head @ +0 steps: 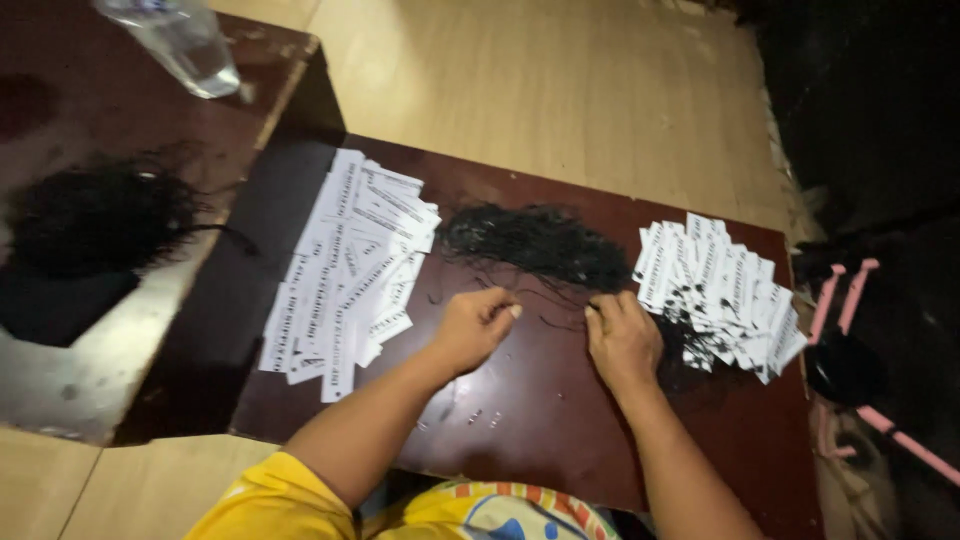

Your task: The person sits on the floor and repeatedly picks up small white tags and black cords from a table. They thread the cords through the tags and place the assembled items into a pile on the right side of the table.

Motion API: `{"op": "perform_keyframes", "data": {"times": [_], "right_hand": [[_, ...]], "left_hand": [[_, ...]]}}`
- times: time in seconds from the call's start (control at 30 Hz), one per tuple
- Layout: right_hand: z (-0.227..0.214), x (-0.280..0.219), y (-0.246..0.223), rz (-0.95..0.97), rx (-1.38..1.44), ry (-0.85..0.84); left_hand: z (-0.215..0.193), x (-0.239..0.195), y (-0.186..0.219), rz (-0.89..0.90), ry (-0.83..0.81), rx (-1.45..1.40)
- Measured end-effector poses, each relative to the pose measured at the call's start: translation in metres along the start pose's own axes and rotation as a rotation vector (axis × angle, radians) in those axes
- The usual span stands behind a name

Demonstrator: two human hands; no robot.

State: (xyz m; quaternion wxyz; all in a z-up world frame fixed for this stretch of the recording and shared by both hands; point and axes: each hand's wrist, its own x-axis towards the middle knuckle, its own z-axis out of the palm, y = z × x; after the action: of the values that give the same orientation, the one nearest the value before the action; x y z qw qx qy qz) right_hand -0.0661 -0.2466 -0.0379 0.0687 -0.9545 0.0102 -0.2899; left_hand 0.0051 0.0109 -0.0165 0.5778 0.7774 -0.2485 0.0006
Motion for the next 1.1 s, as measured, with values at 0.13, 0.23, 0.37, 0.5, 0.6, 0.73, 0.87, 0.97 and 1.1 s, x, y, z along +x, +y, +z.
{"op": "perform_keyframes", "data": {"times": [0.13, 0.23, 0.37, 0.5, 0.6, 0.73, 0.87, 0.97, 1.1], "right_hand": [[0.006, -0.001, 0.003, 0.026, -0.018, -0.003], [0.009, -0.001, 0.004, 0.108, -0.021, -0.064], [0.01, -0.001, 0.005, 0.171, 0.0, -0.111], [0.006, 0.0, 0.007, 0.118, 0.026, -0.083], [0.011, 0.0, 0.013, 0.08, 0.087, -0.076], [0.004, -0.005, 0.011, 0.08, 0.085, -0.063], [0.011, -0.009, 0.013, -0.063, 0.097, 0.071], [0.012, -0.008, 0.013, -0.1, 0.092, 0.124], [-0.024, 0.008, -0.018, -0.122, 0.186, 0.095]], "left_hand": [[-0.004, 0.003, 0.007, 0.008, -0.014, 0.011], [-0.002, 0.005, 0.004, -0.035, -0.012, -0.031], [-0.001, 0.006, 0.001, -0.051, -0.016, -0.029], [-0.007, 0.006, 0.014, -0.033, -0.048, 0.001], [0.001, 0.009, 0.008, 0.031, -0.031, 0.074], [0.01, 0.004, -0.001, 0.064, -0.076, 0.192], [0.011, 0.001, -0.008, 0.122, -0.032, 0.254], [0.014, 0.001, -0.005, 0.157, 0.006, 0.286], [0.019, 0.002, 0.015, -0.035, -0.136, 0.277]]}}
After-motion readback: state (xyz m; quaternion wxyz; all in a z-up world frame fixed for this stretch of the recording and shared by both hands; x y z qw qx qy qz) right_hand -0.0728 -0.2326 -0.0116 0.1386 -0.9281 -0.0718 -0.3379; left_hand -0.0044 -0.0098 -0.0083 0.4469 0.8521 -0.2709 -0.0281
